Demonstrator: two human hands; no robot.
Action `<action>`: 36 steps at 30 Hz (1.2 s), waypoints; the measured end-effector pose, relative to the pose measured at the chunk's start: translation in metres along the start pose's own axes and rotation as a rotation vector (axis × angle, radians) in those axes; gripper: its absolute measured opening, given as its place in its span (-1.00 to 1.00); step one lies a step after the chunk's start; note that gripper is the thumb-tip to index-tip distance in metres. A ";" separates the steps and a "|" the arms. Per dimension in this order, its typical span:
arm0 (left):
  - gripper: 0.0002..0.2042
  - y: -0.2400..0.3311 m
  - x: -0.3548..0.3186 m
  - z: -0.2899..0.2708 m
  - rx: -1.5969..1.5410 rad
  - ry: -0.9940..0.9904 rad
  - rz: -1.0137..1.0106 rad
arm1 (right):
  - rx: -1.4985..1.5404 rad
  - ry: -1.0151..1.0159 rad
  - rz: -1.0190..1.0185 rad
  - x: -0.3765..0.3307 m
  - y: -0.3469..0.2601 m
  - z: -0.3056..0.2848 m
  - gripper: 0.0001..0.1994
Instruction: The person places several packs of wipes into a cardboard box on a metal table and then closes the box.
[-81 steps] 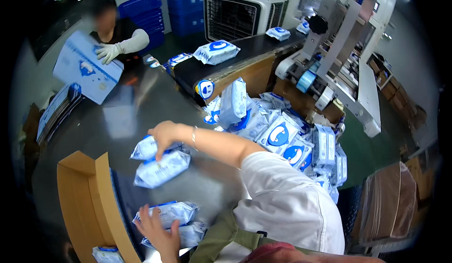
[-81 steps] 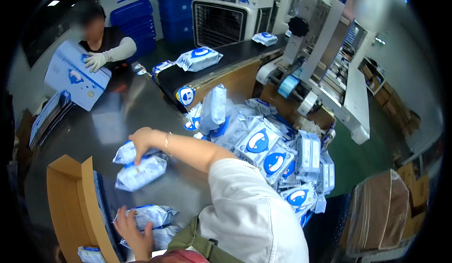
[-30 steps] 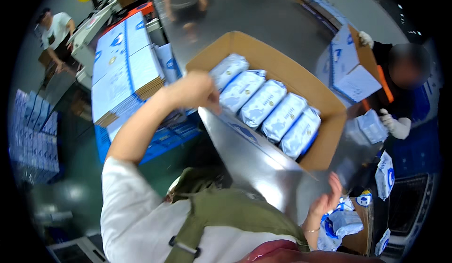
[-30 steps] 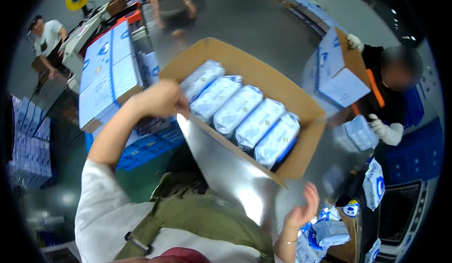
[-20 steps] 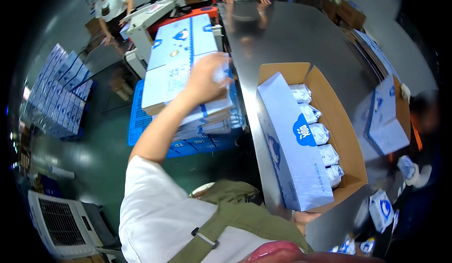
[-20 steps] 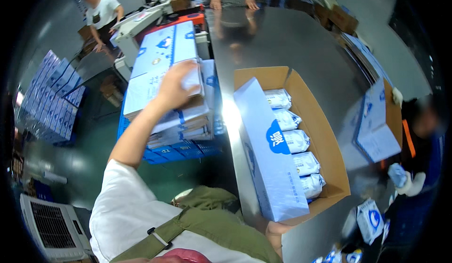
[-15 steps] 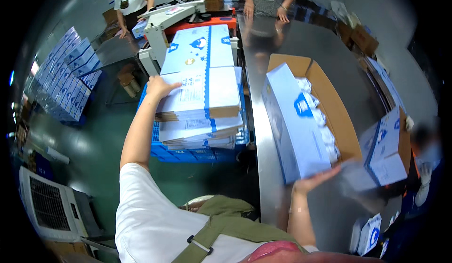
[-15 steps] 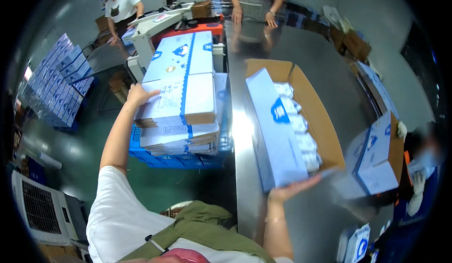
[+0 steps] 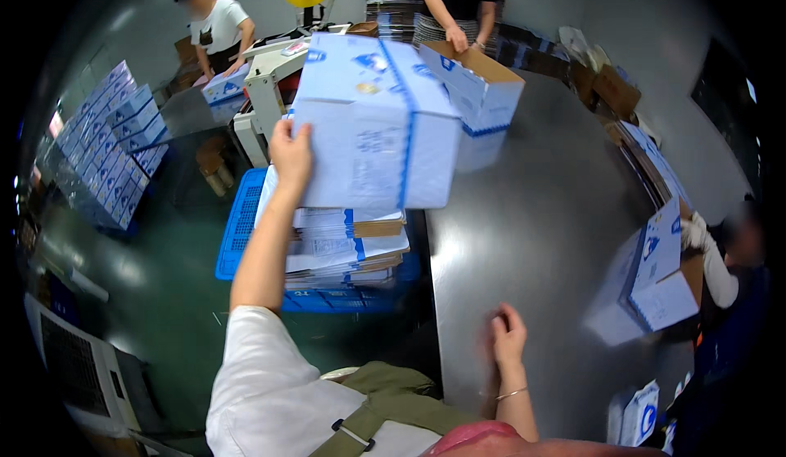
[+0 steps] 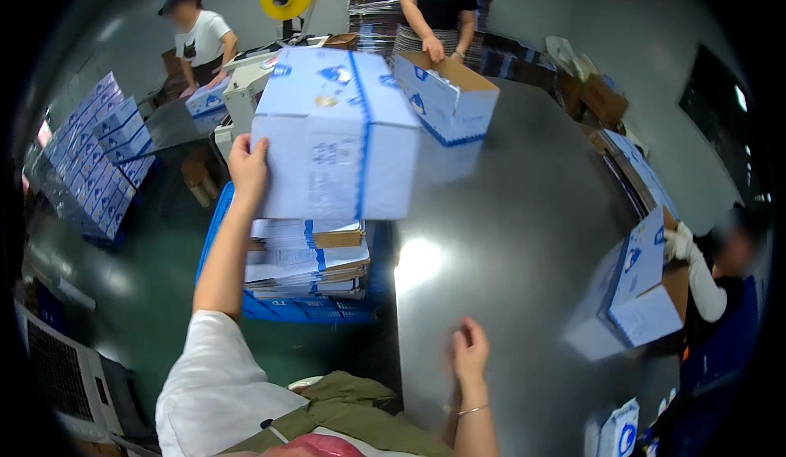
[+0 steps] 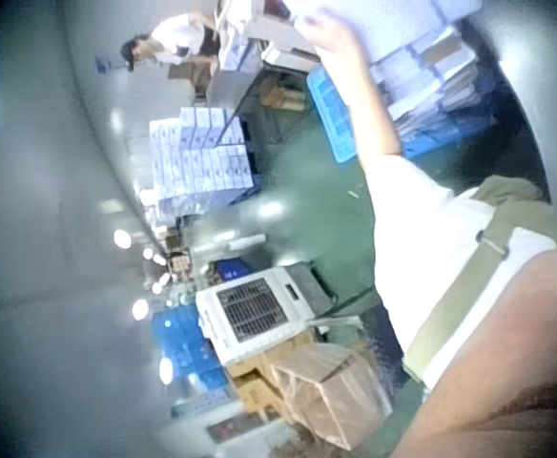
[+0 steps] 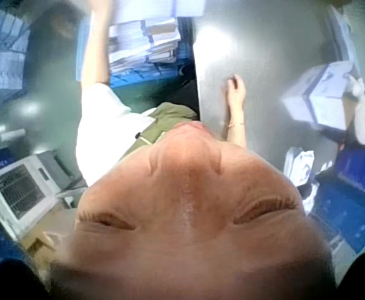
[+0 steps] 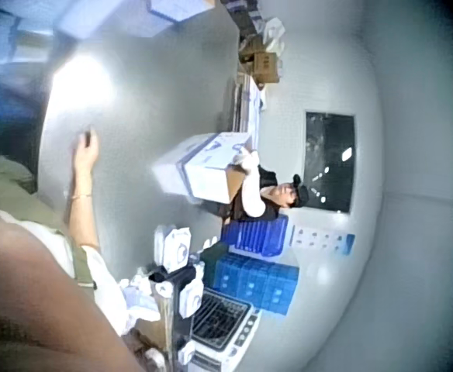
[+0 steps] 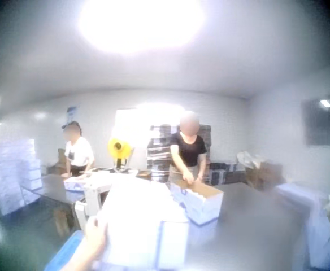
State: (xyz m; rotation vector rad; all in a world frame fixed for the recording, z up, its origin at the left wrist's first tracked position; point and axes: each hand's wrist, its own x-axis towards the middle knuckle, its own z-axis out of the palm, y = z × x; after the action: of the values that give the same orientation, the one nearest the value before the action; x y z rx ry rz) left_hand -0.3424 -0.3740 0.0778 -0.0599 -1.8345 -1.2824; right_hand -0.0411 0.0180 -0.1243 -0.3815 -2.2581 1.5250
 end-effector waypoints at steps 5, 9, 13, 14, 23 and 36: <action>-0.91 0.198 -0.132 -0.022 -0.358 -0.412 0.873 | 0.811 0.491 -0.092 0.050 -0.056 -0.057 -0.66; -0.76 0.193 -0.250 -0.053 -0.960 -0.961 0.818 | 1.282 0.633 -0.158 0.048 -0.110 -0.124 -0.66; -0.78 0.128 -0.263 -0.061 -0.778 -1.791 0.603 | 0.931 0.253 -0.519 -0.012 -0.156 -0.203 -0.60; -0.81 0.124 -0.245 -0.056 -0.490 -1.770 0.489 | 0.683 0.125 -0.613 -0.022 -0.173 -0.216 -0.58; 0.04 0.242 -0.077 0.077 -0.115 -1.873 0.635 | -0.827 -0.475 -0.006 -0.054 -0.152 -0.187 -0.60; -0.02 0.186 -0.193 0.179 0.219 -1.193 0.583 | -0.698 -0.264 0.358 0.020 -0.244 -0.256 -0.20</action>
State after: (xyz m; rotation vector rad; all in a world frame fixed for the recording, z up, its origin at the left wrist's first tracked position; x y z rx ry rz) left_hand -0.2433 -0.0674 0.0711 -1.3754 -2.5890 -0.5916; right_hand 0.0570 0.1463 0.1909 -0.8551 -3.0288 0.9062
